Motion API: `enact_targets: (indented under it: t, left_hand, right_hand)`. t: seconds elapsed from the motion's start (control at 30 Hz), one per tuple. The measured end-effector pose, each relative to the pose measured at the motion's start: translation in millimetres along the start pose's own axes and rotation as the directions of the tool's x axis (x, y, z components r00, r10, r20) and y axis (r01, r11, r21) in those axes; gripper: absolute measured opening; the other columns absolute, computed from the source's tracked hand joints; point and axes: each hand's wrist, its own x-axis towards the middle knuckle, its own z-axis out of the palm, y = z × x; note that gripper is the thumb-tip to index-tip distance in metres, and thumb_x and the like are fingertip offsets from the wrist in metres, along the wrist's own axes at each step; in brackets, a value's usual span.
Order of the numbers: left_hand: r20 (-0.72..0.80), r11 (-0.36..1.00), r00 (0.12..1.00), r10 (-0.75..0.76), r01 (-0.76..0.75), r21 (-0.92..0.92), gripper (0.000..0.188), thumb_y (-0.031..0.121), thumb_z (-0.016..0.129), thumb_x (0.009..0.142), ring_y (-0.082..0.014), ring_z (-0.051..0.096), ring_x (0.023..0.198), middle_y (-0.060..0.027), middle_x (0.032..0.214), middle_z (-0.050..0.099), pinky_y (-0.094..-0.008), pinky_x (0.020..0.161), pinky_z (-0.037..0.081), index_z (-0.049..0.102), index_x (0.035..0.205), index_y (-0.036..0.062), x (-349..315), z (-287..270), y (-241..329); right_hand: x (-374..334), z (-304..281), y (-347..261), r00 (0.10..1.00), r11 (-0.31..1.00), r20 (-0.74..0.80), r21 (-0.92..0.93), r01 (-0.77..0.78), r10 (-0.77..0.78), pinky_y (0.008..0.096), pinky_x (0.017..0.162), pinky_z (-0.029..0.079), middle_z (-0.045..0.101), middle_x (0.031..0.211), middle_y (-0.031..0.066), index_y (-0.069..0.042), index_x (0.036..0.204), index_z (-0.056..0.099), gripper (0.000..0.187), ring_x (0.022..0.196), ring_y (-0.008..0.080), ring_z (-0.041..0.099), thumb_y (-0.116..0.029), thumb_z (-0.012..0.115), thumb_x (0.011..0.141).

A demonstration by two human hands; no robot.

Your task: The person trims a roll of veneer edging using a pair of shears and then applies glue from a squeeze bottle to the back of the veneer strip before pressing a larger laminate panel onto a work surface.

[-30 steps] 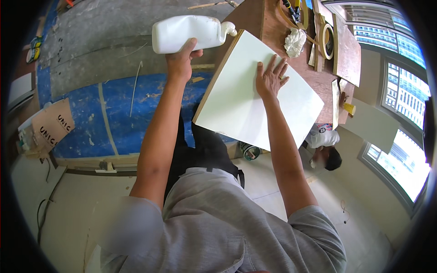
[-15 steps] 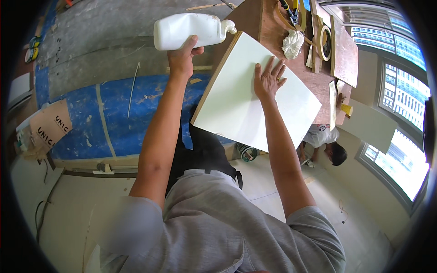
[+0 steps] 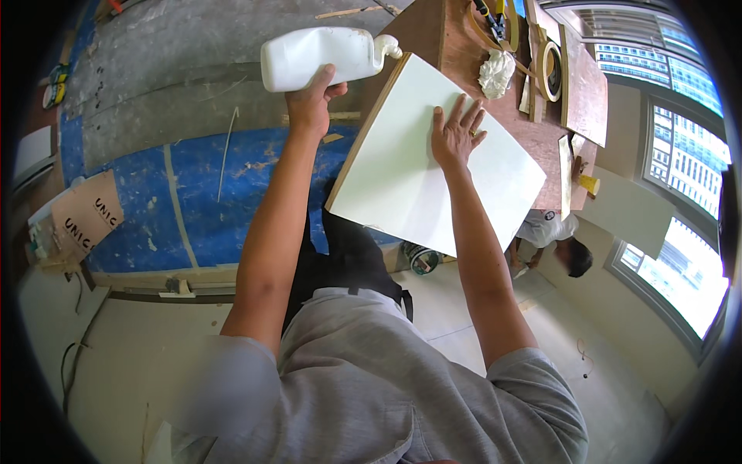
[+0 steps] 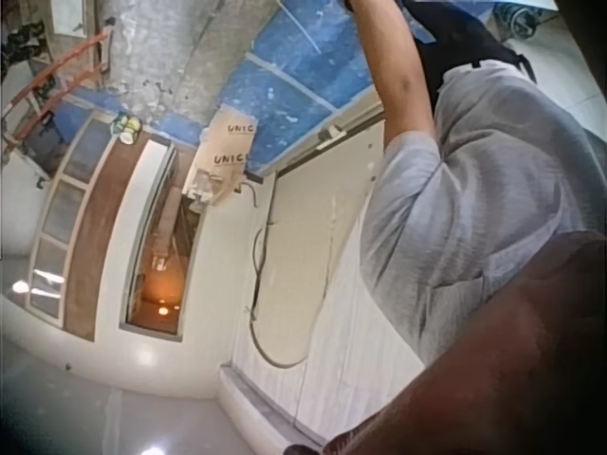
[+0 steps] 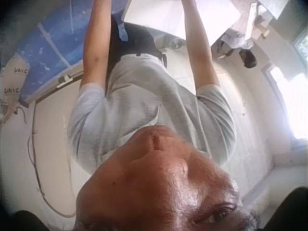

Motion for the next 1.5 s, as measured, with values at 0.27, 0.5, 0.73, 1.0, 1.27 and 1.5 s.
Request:
enact_targets:
  t: [0.27,0.5,0.73,1.0,1.27,1.5]
  left_hand:
    - [-0.047,0.997,0.999,-0.024,0.028,0.074,0.043,0.009,0.076,0.087,-0.0210,0.070,0.084,-0.0115,0.107,0.068,-0.0317,0.064,0.062,0.059,0.125,0.0000,-17.7,-4.0,15.2]
    - [0.002,1.000,1.000,0.009,-0.009,0.015,0.042,0.009,0.077,0.087,-0.0205,0.068,0.079,-0.0115,0.107,0.068,-0.0311,0.062,0.061,0.059,0.124,0.0003,-11.4,0.7,10.8]
    - [-0.020,0.979,0.997,-0.078,0.080,0.189,0.042,0.016,0.077,0.089,-0.0212,0.070,0.082,-0.0107,0.107,0.070,-0.0293,0.063,0.060,0.060,0.124,0.0012,-56.6,-40.0,34.4]
    - [-0.004,0.995,0.999,0.035,-0.034,0.093,0.046,0.015,0.079,0.087,-0.0203,0.070,0.083,-0.0103,0.107,0.070,-0.0282,0.062,0.060,0.059,0.126,0.0020,-23.9,-13.5,15.3]
    - [-0.018,0.991,0.999,-0.040,0.042,0.127,0.045,0.015,0.080,0.086,-0.0195,0.070,0.082,-0.0102,0.107,0.069,-0.0284,0.061,0.060,0.059,0.125,0.0019,-51.3,-39.5,30.1]
    - [-0.001,0.992,0.999,-0.035,0.035,0.122,0.043,0.013,0.079,0.086,-0.0193,0.070,0.080,-0.0099,0.104,0.069,-0.0290,0.062,0.060,0.060,0.123,0.0023,-47.0,-30.7,30.7]
  right_hand:
    - [0.6,3.3,3.1,1.000,1.000,-0.004,-0.003,-0.011,0.011,0.0649,0.121,0.001,-0.002,0.170,0.0206,-0.014,0.164,0.013,0.084,0.157,0.0383,-0.002,-0.069,0.023,0.101]
    - [-0.3,1.5,0.6,1.000,1.000,-0.014,0.022,0.009,-0.009,0.0654,0.121,0.001,-0.001,0.169,0.0216,-0.013,0.164,0.014,0.084,0.157,0.0390,-0.001,-0.068,0.025,0.101]
    - [-0.9,1.9,0.8,1.000,1.000,-0.014,0.008,-0.009,0.009,0.0653,0.121,0.000,-0.001,0.169,0.0217,-0.013,0.164,0.014,0.085,0.157,0.0392,-0.001,-0.069,0.023,0.101]
    - [1.8,2.0,0.9,1.000,1.000,0.003,0.001,0.002,-0.002,0.0650,0.121,0.000,-0.003,0.169,0.0223,-0.012,0.164,0.011,0.086,0.157,0.0390,-0.002,-0.069,0.022,0.101]
    - [-1.2,1.5,-0.1,1.000,1.000,-0.008,0.012,-0.005,0.005,0.0644,0.121,-0.001,-0.008,0.169,0.0229,-0.012,0.164,0.009,0.086,0.157,0.0393,-0.004,-0.069,0.022,0.101]
    - [-0.2,4.0,3.2,1.000,1.000,-0.011,0.008,0.001,-0.001,0.0645,0.121,-0.002,-0.009,0.169,0.0224,-0.013,0.164,0.008,0.085,0.157,0.0391,-0.005,-0.068,0.022,0.102]
